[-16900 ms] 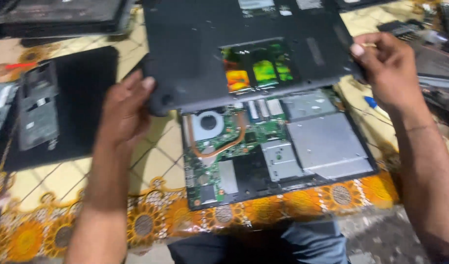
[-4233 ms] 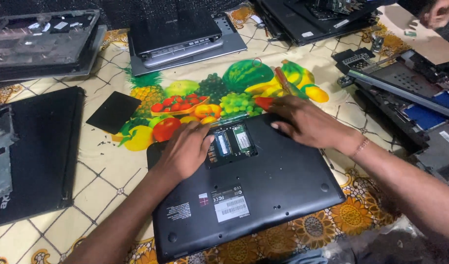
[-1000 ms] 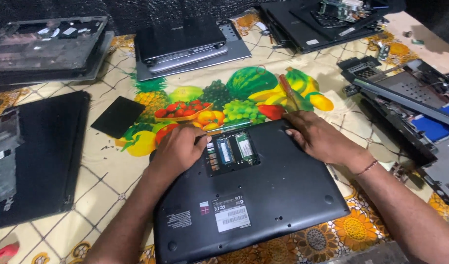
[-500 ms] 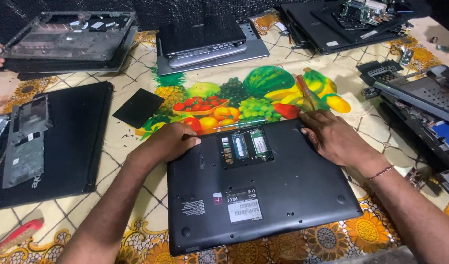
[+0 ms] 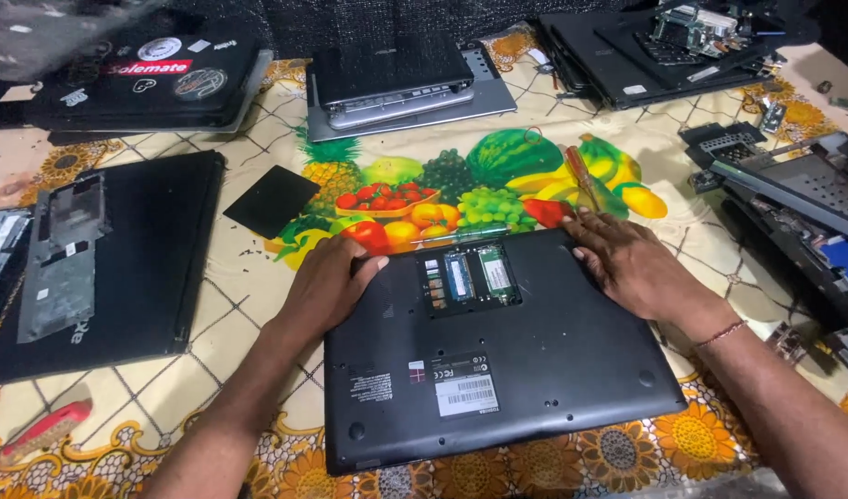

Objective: Disassembling and reassembling a laptop, cleaning internal components with a brush, and managing internal wiring.

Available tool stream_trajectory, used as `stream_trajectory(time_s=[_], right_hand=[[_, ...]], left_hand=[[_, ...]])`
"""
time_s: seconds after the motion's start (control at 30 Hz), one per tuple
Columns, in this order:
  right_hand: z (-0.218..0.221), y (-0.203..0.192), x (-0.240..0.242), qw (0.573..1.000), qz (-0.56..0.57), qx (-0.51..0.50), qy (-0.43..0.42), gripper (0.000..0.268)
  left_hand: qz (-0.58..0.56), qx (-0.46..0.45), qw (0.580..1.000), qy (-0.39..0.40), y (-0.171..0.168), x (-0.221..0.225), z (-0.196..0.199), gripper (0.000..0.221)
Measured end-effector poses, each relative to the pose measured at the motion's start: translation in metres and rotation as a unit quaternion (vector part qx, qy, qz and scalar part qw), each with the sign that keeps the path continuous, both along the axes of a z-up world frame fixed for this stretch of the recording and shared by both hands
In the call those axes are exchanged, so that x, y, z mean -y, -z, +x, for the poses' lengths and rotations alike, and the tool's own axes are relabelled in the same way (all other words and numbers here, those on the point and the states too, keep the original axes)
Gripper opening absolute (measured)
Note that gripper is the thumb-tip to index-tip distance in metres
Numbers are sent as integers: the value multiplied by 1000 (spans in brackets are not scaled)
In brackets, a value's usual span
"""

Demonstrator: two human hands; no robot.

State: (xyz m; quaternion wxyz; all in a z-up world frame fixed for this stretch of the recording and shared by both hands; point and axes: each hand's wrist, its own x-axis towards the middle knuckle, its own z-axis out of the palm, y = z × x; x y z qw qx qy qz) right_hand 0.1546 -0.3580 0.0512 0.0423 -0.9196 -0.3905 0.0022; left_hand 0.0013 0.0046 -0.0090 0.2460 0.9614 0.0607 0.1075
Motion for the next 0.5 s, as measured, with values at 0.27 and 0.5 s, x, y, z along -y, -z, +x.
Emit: stream_trajectory(time_s=[0.27,0.5], right_hand=[[-17,-26,-9,993,-20,-112,40,60],[-20,-16,-11,985,-43,-148,72,83]], left_hand=[[216,26,974,-60,8,17,-1,42],[205,-40,976,-58,-16,73,-51,64]])
